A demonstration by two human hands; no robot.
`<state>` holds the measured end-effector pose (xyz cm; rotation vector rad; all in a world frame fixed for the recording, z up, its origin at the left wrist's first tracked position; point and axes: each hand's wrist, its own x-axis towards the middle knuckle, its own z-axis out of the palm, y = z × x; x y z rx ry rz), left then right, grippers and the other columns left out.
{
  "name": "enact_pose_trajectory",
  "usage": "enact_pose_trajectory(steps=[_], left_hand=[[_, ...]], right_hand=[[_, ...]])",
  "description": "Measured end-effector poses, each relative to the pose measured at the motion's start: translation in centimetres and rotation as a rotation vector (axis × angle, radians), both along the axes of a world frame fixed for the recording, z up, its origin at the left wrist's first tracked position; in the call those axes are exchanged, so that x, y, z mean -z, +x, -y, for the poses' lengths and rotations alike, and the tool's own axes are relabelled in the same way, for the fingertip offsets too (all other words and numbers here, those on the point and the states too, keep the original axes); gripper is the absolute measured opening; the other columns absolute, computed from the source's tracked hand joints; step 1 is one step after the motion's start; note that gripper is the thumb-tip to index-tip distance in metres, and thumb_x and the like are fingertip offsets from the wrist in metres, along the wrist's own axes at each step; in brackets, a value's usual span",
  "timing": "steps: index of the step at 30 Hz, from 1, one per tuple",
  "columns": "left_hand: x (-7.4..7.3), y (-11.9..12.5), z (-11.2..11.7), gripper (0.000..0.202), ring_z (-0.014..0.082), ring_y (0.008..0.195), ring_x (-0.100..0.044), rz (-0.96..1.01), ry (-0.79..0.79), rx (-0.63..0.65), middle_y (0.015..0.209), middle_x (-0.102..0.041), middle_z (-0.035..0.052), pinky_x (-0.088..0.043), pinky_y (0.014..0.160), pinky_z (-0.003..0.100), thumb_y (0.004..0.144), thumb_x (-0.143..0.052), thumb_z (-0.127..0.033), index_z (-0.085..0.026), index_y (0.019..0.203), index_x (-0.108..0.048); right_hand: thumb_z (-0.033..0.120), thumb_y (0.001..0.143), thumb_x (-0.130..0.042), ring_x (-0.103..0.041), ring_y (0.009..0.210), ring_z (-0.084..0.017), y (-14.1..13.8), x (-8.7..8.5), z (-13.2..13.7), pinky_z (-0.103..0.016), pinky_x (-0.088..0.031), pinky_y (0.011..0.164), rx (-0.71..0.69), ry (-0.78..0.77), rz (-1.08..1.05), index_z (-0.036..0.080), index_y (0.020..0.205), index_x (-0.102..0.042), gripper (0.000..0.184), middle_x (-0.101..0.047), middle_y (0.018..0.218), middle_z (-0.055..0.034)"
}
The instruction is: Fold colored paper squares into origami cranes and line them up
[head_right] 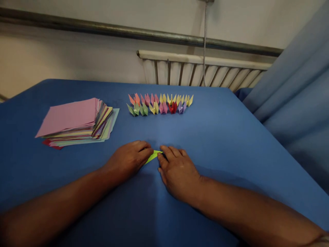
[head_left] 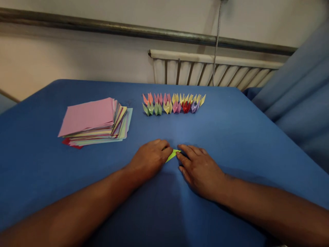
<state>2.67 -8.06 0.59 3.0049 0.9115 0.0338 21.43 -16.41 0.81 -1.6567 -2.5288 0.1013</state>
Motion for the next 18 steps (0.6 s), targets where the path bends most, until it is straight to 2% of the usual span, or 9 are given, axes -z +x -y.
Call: enact_pose_trajectory(steps=[10, 12, 15, 18], left_hand=[[-0.88, 0.03, 0.1, 0.023, 0.0183, 0.084, -0.053, -0.028, -0.063, -0.006, 0.097, -0.061, 0.0055, -0.041, 0.07, 0.03, 0.094, -0.042, -0.022, -0.019, 0.1, -0.064], [-0.94, 0.06, 0.15, 0.023, 0.0182, 0.083, -0.053, -0.042, -0.058, -0.009, 0.098, -0.061, 0.0054, -0.041, 0.069, 0.029, 0.094, -0.041, -0.023, -0.019, 0.1, -0.064], [-0.95, 0.1, 0.21, 0.025, 0.0186, 0.084, -0.053, -0.044, -0.058, -0.015, 0.098, -0.061, 0.0048, -0.041, 0.069, 0.03, 0.095, -0.04, -0.025, -0.019, 0.103, -0.063], [-0.97, 0.13, 0.26, 0.024, 0.0185, 0.083, -0.053, -0.034, -0.058, -0.016, 0.098, -0.061, 0.005, -0.04, 0.068, 0.029, 0.095, -0.04, -0.026, -0.019, 0.102, -0.063]], right_hand=[[0.025, 0.094, -0.039, -0.053, 0.117, -0.027, 0.55, -0.29, -0.13, -0.044, -0.044, 0.098, 0.052, -0.001, -0.05, 0.011, 0.123, -0.06, 0.039, -0.051, 0.137, -0.0144], [0.027, 0.094, -0.039, -0.049, 0.122, -0.028, 0.63, -0.1, -0.29, -0.044, -0.042, 0.1, 0.069, 0.025, -0.077, 0.012, 0.13, -0.055, 0.042, -0.047, 0.141, -0.0147], [0.039, 0.093, -0.044, -0.037, 0.133, -0.03, 0.37, 0.27, -0.44, -0.048, -0.036, 0.104, 0.034, 0.036, -0.076, 0.015, 0.141, -0.042, 0.053, -0.035, 0.15, -0.0139], [0.047, 0.092, -0.045, -0.032, 0.136, -0.032, -0.05, 0.44, -0.44, -0.05, -0.033, 0.105, 0.012, -0.007, -0.045, 0.017, 0.141, -0.042, 0.058, -0.032, 0.151, -0.0137]])
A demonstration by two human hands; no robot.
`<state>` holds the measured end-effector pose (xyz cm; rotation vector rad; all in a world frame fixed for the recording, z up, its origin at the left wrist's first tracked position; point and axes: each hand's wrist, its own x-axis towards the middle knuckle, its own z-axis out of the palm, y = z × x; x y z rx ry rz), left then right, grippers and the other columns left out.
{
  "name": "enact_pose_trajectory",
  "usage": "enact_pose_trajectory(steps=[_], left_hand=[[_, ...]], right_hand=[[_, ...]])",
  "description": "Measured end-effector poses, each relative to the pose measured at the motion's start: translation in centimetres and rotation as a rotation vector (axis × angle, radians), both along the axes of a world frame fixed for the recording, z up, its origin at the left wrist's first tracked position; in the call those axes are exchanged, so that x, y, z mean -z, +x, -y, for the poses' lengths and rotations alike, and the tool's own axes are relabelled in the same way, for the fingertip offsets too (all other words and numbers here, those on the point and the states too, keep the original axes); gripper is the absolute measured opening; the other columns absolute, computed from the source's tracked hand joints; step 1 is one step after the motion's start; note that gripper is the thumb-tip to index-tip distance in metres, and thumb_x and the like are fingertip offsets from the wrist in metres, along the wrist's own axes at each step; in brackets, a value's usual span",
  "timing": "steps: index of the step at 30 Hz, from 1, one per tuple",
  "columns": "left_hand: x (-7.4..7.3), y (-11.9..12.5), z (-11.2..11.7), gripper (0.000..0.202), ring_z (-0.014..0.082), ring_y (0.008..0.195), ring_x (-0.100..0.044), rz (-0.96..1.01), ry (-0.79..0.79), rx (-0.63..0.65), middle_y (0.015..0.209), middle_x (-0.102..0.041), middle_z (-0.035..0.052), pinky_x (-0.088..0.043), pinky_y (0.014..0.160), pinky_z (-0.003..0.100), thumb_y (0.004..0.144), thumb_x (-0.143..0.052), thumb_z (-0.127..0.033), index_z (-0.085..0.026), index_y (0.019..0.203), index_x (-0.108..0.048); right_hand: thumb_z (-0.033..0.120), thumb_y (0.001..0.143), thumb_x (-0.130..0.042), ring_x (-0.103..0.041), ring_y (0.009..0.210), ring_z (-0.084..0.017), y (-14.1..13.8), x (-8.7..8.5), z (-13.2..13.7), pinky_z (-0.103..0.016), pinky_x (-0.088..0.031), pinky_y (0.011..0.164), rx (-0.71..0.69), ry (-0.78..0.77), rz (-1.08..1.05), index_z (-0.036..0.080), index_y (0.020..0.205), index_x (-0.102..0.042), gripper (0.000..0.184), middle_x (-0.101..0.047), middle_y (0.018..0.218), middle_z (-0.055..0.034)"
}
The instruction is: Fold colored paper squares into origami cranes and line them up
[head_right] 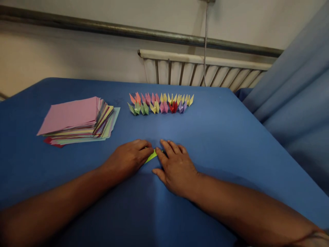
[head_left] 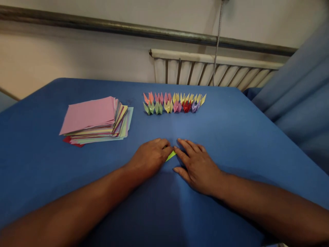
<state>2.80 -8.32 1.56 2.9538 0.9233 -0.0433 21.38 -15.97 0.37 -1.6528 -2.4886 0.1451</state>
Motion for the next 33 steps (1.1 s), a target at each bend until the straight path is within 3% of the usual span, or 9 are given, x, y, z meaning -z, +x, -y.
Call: enact_pose_trajectory(steps=[12, 18, 26, 33], left_hand=[[-0.2, -0.2, 0.0, 0.022, 0.0186, 0.084, -0.053, 0.086, -0.042, 0.001, 0.099, -0.062, 0.0054, -0.041, 0.068, 0.03, 0.094, -0.042, -0.021, -0.019, 0.098, -0.063], [0.1, -0.1, -0.1, 0.023, 0.0193, 0.084, -0.054, 0.053, -0.038, -0.004, 0.1, -0.062, 0.0062, -0.043, 0.07, 0.031, 0.094, -0.041, -0.024, -0.018, 0.098, -0.063], [0.5, -1.5, -0.2, 0.027, 0.0185, 0.096, -0.055, 0.217, -0.113, 0.029, 0.108, -0.06, 0.0068, -0.045, 0.085, 0.033, 0.095, -0.041, -0.028, -0.018, 0.106, -0.064], [-0.1, -2.8, 1.0, 0.028, 0.0204, 0.1, -0.056, 0.175, -0.072, -0.007, 0.116, -0.06, 0.0086, -0.045, 0.09, 0.035, 0.094, -0.044, -0.026, -0.017, 0.114, -0.062]], right_hand=[[0.035, 0.093, -0.043, -0.046, 0.124, -0.031, 0.4, -1.1, 0.5, -0.048, -0.037, 0.101, 0.066, 0.022, 0.111, 0.008, 0.12, -0.062, 0.042, -0.047, 0.141, -0.017], [0.037, 0.094, -0.043, -0.04, 0.13, -0.029, 0.3, -0.2, 0.0, -0.046, -0.034, 0.103, 0.025, 0.055, 0.064, 0.012, 0.138, -0.046, 0.05, -0.041, 0.146, -0.013], [0.034, 0.095, -0.039, -0.042, 0.128, -0.028, 0.3, -0.2, 0.1, -0.046, -0.036, 0.101, -0.015, 0.008, 0.074, 0.011, 0.135, -0.049, 0.047, -0.046, 0.143, -0.0135], [0.036, 0.095, -0.039, -0.043, 0.125, -0.029, 0.4, 0.0, 0.0, -0.045, -0.034, 0.103, -0.007, 0.021, 0.036, 0.008, 0.133, -0.05, 0.048, -0.049, 0.14, -0.0155]])
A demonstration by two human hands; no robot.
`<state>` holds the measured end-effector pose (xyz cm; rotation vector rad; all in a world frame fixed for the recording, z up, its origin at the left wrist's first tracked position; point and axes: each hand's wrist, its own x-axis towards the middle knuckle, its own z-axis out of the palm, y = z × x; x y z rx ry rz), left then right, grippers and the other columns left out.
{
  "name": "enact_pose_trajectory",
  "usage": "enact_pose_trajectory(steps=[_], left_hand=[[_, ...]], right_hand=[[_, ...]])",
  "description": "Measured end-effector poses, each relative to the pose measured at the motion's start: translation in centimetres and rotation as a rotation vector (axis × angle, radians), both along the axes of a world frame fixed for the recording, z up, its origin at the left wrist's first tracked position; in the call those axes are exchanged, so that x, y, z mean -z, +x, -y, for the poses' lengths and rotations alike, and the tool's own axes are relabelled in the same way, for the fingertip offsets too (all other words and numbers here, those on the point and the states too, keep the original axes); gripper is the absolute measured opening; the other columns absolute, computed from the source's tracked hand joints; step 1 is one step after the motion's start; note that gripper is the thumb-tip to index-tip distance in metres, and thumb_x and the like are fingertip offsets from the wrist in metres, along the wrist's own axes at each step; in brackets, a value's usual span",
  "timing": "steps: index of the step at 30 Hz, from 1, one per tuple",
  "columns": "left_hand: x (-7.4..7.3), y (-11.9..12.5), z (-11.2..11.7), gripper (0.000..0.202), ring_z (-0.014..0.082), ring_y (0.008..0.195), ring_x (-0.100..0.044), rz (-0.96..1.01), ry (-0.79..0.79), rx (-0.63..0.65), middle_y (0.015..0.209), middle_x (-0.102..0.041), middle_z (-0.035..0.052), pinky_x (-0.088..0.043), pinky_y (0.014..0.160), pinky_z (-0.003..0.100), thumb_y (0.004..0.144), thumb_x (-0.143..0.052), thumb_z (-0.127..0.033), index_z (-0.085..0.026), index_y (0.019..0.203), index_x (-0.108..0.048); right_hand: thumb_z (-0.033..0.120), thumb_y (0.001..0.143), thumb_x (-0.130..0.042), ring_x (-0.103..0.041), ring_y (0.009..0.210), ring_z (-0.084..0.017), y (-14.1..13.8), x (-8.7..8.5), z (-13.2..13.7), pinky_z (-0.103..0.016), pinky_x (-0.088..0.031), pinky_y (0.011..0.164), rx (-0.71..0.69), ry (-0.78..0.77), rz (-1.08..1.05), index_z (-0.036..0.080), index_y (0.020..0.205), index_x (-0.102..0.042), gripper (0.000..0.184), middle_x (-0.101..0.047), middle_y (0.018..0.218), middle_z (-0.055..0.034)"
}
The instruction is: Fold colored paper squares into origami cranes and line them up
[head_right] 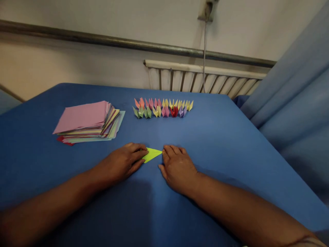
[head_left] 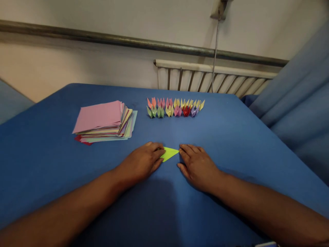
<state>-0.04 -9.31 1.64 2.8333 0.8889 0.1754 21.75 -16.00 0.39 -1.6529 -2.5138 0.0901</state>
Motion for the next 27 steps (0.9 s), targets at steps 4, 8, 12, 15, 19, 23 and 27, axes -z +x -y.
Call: enact_pose_trajectory(steps=[4, 8, 12, 15, 19, 23, 27], left_hand=[[0.0, -0.1, 0.7, 0.029, 0.0211, 0.101, -0.056, -0.024, 0.046, -0.009, 0.116, -0.06, 0.0096, -0.045, 0.091, 0.036, 0.094, -0.044, -0.024, -0.016, 0.116, -0.06], [0.5, -0.2, 1.2, 0.028, 0.0207, 0.1, -0.056, -0.016, 0.088, -0.021, 0.118, -0.06, 0.0093, -0.044, 0.092, 0.036, 0.092, -0.046, -0.021, -0.016, 0.115, -0.061], [1.1, -0.6, 1.5, 0.031, 0.0209, 0.104, -0.054, 0.039, 0.105, -0.035, 0.123, -0.059, 0.0084, -0.043, 0.094, 0.036, 0.091, -0.048, -0.019, -0.018, 0.12, -0.058], [1.0, -0.9, 1.5, 0.034, 0.0208, 0.105, -0.054, 0.07, 0.077, -0.041, 0.123, -0.059, 0.008, -0.043, 0.094, 0.036, 0.091, -0.049, -0.021, -0.019, 0.124, -0.055], [0.6, -1.2, 1.2, 0.031, 0.0206, 0.105, -0.056, 0.095, 0.062, -0.003, 0.119, -0.06, 0.0077, -0.043, 0.093, 0.035, 0.092, -0.047, -0.024, -0.02, 0.122, -0.056], [0.5, -1.5, 1.0, 0.027, 0.0203, 0.104, -0.057, 0.101, 0.065, 0.045, 0.116, -0.062, 0.0076, -0.042, 0.094, 0.035, 0.091, -0.049, -0.025, -0.019, 0.115, -0.061], [0.7, -1.9, 1.1, 0.029, 0.0207, 0.107, -0.056, 0.121, 0.051, 0.042, 0.117, -0.063, 0.0073, -0.042, 0.095, 0.034, 0.089, -0.055, -0.026, -0.02, 0.117, -0.06]], right_hand=[[0.044, 0.095, -0.04, -0.037, 0.131, -0.029, -0.3, 0.4, -1.0, -0.045, -0.03, 0.106, -0.007, 0.026, -0.064, 0.012, 0.139, -0.043, 0.055, -0.039, 0.147, -0.0137], [0.056, 0.093, -0.038, -0.027, 0.138, -0.03, -0.7, 1.1, -2.2, -0.048, -0.027, 0.108, -0.064, 0.015, -0.082, 0.016, 0.145, -0.034, 0.065, -0.029, 0.153, -0.0122], [0.058, 0.094, -0.032, -0.026, 0.139, -0.03, -0.7, 1.7, -2.1, -0.05, -0.024, 0.109, -0.106, -0.061, -0.061, 0.018, 0.146, -0.032, 0.066, -0.032, 0.152, -0.0118], [0.057, 0.095, -0.031, -0.025, 0.14, -0.03, -0.6, 1.8, -1.6, -0.052, -0.024, 0.109, -0.103, -0.068, -0.046, 0.021, 0.147, -0.03, 0.063, -0.031, 0.153, -0.0107], [0.054, 0.094, -0.036, -0.029, 0.138, -0.029, -0.5, 1.1, -1.8, -0.05, -0.027, 0.107, -0.111, -0.065, -0.05, 0.022, 0.147, -0.029, 0.063, -0.033, 0.151, -0.0129], [0.053, 0.094, -0.037, -0.025, 0.14, -0.028, -1.4, 0.4, -2.7, -0.049, -0.025, 0.109, -0.14, -0.041, -0.062, 0.017, 0.146, -0.03, 0.064, -0.03, 0.152, -0.0132], [0.057, 0.093, -0.034, -0.023, 0.141, -0.028, -3.1, 0.8, -2.5, -0.049, -0.022, 0.112, -0.179, -0.109, -0.064, 0.012, 0.148, -0.025, 0.072, -0.027, 0.154, -0.014]])
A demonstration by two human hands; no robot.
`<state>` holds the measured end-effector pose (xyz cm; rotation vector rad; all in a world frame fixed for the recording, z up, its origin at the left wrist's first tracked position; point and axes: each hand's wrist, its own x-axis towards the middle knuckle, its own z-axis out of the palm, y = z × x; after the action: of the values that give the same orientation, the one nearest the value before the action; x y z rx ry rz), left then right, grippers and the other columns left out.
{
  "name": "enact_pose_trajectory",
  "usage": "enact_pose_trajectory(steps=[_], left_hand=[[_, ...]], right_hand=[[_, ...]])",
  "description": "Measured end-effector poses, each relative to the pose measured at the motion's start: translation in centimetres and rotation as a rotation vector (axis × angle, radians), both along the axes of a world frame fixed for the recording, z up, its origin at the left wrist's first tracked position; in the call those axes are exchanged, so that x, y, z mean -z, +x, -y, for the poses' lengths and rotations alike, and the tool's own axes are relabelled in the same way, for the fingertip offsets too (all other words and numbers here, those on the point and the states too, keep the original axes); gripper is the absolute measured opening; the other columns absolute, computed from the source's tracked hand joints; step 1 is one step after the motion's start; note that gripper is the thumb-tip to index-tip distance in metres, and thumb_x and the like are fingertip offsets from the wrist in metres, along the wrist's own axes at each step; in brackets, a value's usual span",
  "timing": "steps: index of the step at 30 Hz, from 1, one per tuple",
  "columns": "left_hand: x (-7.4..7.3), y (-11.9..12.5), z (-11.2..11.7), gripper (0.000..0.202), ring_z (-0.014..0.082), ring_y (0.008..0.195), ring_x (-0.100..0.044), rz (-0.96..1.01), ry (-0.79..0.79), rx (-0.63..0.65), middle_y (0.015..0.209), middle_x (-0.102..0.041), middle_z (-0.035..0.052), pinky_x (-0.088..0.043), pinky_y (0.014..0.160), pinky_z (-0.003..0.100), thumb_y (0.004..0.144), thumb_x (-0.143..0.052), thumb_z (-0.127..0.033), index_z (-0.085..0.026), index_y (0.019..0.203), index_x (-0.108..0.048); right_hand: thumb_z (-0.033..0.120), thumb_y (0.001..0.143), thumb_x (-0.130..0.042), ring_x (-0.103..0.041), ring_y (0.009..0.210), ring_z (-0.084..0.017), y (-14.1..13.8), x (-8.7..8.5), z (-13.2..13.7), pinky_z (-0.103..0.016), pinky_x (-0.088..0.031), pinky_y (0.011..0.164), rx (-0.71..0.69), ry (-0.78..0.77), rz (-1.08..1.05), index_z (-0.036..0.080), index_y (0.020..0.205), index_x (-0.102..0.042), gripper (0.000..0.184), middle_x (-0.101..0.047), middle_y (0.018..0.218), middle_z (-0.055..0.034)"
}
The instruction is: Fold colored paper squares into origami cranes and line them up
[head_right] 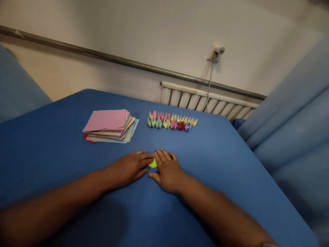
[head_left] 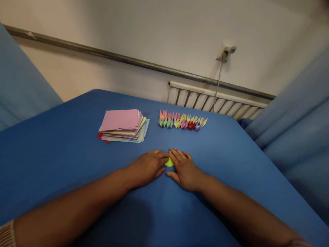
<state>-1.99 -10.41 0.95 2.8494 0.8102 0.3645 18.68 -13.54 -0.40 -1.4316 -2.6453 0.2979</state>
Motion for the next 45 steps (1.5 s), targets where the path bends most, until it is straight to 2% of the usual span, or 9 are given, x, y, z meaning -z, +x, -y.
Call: enact_pose_trajectory(steps=[6, 13, 16, 20, 24, 29, 33, 40, 45], left_hand=[[-0.2, -0.2, 0.0, 0.028, 0.0225, 0.102, -0.059, -0.096, 0.004, -0.036, 0.116, -0.065, 0.0074, -0.044, 0.09, 0.034, 0.088, -0.055, -0.026, -0.016, 0.114, -0.062], [-0.4, 0.0, -0.4, 0.026, 0.0216, 0.102, -0.059, -0.146, 0.007, -0.042, 0.114, -0.066, 0.0066, -0.044, 0.091, 0.035, 0.093, -0.047, -0.027, -0.016, 0.11, -0.064], [-0.4, 0.0, -0.4, 0.027, 0.0214, 0.1, -0.059, -0.143, 0.0, -0.056, 0.112, -0.066, 0.0066, -0.044, 0.09, 0.035, 0.094, -0.045, -0.029, -0.017, 0.111, -0.062], [-0.5, 0.3, -0.3, 0.026, 0.0211, 0.096, -0.059, -0.121, -0.002, -0.068, 0.106, -0.065, 0.0067, -0.044, 0.086, 0.035, 0.094, -0.045, -0.029, -0.018, 0.111, -0.061], [-0.6, 0.7, -0.4, 0.024, 0.0207, 0.091, -0.059, -0.099, -0.013, -0.045, 0.101, -0.065, 0.0072, -0.045, 0.082, 0.035, 0.094, -0.045, -0.03, -0.018, 0.106, -0.062], [-0.3, 0.8, -0.5, 0.023, 0.0202, 0.095, -0.059, -0.049, -0.078, -0.038, 0.102, -0.066, 0.0067, -0.045, 0.085, 0.035, 0.094, -0.045, -0.028, -0.018, 0.1, -0.064], [0.2, 0.7, -0.7, 0.016, 0.019, 0.096, -0.058, 0.016, -0.138, -0.088, 0.107, -0.065, 0.0057, -0.044, 0.087, 0.033, 0.091, -0.049, -0.023, -0.017, 0.093, -0.064], [0.3, 0.9, -0.9, 0.007, 0.0184, 0.091, -0.057, 0.104, -0.215, -0.21, 0.097, -0.063, 0.005, -0.044, 0.084, 0.032, 0.084, -0.053, -0.017, -0.017, 0.081, -0.059], [0.3, 1.1, -1.0, 0.005, 0.0186, 0.085, -0.055, 0.063, -0.225, -0.257, 0.089, -0.061, 0.0046, -0.044, 0.079, 0.032, 0.082, -0.053, -0.019, -0.017, 0.081, -0.058]], right_hand=[[0.057, 0.091, -0.039, -0.021, 0.141, -0.035, -0.1, 0.2, 2.0, -0.051, -0.023, 0.11, 0.157, 0.002, 0.128, 0.0, 0.145, -0.028, 0.079, -0.023, 0.152, -0.0236], [0.05, 0.089, -0.049, -0.037, 0.129, -0.04, 1.2, -1.2, 1.7, -0.054, -0.031, 0.103, 0.288, 0.086, 0.173, -0.002, 0.136, -0.043, 0.071, -0.04, 0.142, -0.0282], [0.038, 0.089, -0.051, -0.042, 0.125, -0.033, 1.3, -1.4, 1.2, -0.049, -0.035, 0.102, 0.179, 0.137, 0.018, 0.008, 0.136, -0.045, 0.056, -0.046, 0.14, -0.0197], [0.031, 0.089, -0.054, -0.051, 0.108, -0.023, 1.2, -0.8, 0.4, -0.04, -0.043, 0.093, -0.021, 0.052, -0.204, 0.016, 0.123, -0.054, 0.037, -0.057, 0.12, -0.012], [0.029, 0.087, -0.059, -0.053, 0.098, -0.02, 1.6, 0.4, -0.7, -0.036, -0.045, 0.087, -0.035, 0.021, -0.336, 0.018, 0.107, -0.058, 0.023, -0.061, 0.104, -0.008], [0.023, 0.09, -0.054, -0.055, 0.091, -0.018, 1.9, 0.8, -1.3, -0.035, -0.044, 0.082, -0.057, 0.032, -0.358, 0.02, 0.097, -0.06, 0.009, -0.063, 0.094, -0.0057], [0.02, 0.091, -0.052, -0.055, 0.089, -0.018, 1.7, 0.7, -1.2, -0.033, -0.043, 0.082, -0.041, 0.033, -0.371, 0.019, 0.09, -0.061, 0.009, -0.062, 0.093, -0.0057], [0.019, 0.089, -0.052, -0.054, 0.083, -0.017, 1.5, 0.9, -1.2, -0.032, -0.043, 0.079, 0.024, 0.041, -0.384, 0.018, 0.085, -0.057, 0.007, -0.061, 0.086, -0.004], [0.017, 0.093, -0.045, -0.055, 0.089, -0.019, 1.5, 0.3, -0.5, -0.034, -0.043, 0.081, -0.021, 0.086, -0.251, 0.018, 0.103, -0.061, 0.019, -0.064, 0.095, -0.0074]])
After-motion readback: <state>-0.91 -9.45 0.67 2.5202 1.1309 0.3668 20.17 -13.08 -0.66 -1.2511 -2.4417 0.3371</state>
